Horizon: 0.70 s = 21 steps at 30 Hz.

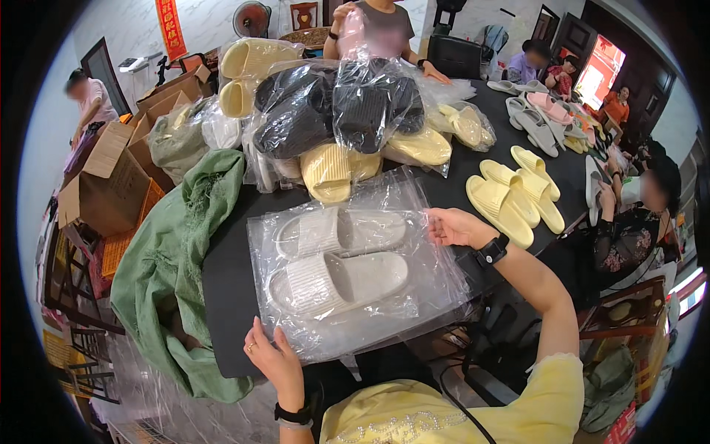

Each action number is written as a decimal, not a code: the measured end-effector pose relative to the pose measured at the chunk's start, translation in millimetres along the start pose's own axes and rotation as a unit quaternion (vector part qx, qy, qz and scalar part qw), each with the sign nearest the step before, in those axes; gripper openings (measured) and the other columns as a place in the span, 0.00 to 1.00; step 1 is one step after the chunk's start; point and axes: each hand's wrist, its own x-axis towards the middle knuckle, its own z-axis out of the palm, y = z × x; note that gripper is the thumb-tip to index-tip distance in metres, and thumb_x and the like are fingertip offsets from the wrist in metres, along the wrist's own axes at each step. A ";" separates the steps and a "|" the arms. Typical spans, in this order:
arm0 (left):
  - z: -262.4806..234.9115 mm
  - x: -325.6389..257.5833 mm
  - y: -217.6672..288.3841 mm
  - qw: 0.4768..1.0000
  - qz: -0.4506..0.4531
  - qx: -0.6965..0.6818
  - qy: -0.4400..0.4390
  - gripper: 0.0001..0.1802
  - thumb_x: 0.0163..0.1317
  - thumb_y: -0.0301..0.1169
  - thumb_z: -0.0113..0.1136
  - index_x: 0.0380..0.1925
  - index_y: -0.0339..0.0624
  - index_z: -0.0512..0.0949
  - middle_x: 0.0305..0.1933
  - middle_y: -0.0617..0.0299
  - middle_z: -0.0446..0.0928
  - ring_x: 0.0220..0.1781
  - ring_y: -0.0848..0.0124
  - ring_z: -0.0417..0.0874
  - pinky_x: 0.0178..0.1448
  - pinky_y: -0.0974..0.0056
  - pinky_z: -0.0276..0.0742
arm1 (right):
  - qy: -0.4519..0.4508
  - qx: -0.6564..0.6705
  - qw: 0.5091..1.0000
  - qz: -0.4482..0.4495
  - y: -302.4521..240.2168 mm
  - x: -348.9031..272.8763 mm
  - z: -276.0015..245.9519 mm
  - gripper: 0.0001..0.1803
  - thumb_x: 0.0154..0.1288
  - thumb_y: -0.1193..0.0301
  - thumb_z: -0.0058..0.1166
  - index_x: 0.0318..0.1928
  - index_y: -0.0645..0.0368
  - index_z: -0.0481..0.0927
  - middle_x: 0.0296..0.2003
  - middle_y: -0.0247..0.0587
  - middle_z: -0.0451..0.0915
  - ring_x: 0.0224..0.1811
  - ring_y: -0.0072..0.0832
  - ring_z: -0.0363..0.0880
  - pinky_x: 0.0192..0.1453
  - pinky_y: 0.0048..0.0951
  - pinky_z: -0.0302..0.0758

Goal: Sorting, inspecting, and packaging various colored slippers into plastic bags in a production environment.

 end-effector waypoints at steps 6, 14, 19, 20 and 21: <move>-0.3 3.0 -8.3 0.991 -0.078 -0.095 -0.047 0.12 0.54 0.25 0.61 0.39 0.38 0.75 0.31 0.60 0.74 0.36 0.62 0.72 0.45 0.58 0.64 | -0.101 0.230 0.966 -0.068 -17.5 34.0 -24.0 0.08 0.66 0.67 0.53 0.35 0.59 0.73 0.20 0.22 0.71 0.17 0.16 0.68 0.25 0.19 0.70; 4.5 0.2 -7.8 0.998 0.009 -0.051 -0.045 0.07 0.54 0.26 0.61 0.34 0.40 0.76 0.28 0.60 0.73 0.33 0.62 0.72 0.40 0.59 0.64 | -0.120 0.288 0.937 -0.158 5.0 37.3 -30.7 0.12 0.69 0.71 0.44 0.48 0.64 0.71 0.49 0.49 0.76 0.47 0.33 0.78 0.50 0.33 0.78; 7.1 -4.6 -11.7 0.997 0.004 -0.051 -0.057 0.06 0.57 0.27 0.59 0.34 0.39 0.76 0.28 0.61 0.71 0.33 0.62 0.70 0.40 0.59 0.63 | -0.074 0.078 0.989 -0.104 38.1 -29.4 -6.0 0.16 0.72 0.67 0.41 0.51 0.66 0.72 0.47 0.47 0.78 0.46 0.31 0.79 0.49 0.31 0.78; 6.4 -4.1 -10.9 0.997 0.017 -0.053 -0.056 0.06 0.57 0.26 0.59 0.35 0.38 0.76 0.27 0.61 0.71 0.32 0.63 0.69 0.40 0.60 0.63 | -0.061 0.049 0.992 -0.097 43.6 -46.8 0.3 0.16 0.71 0.67 0.41 0.51 0.65 0.72 0.46 0.46 0.78 0.45 0.30 0.79 0.47 0.30 0.78; 6.4 -4.3 -11.8 0.996 0.019 -0.057 -0.058 0.07 0.57 0.26 0.59 0.35 0.38 0.76 0.27 0.61 0.71 0.32 0.64 0.69 0.40 0.60 0.63 | -0.050 0.017 0.995 -0.090 50.4 -63.7 7.2 0.16 0.71 0.67 0.41 0.51 0.65 0.72 0.45 0.45 0.79 0.44 0.30 0.80 0.46 0.28 0.78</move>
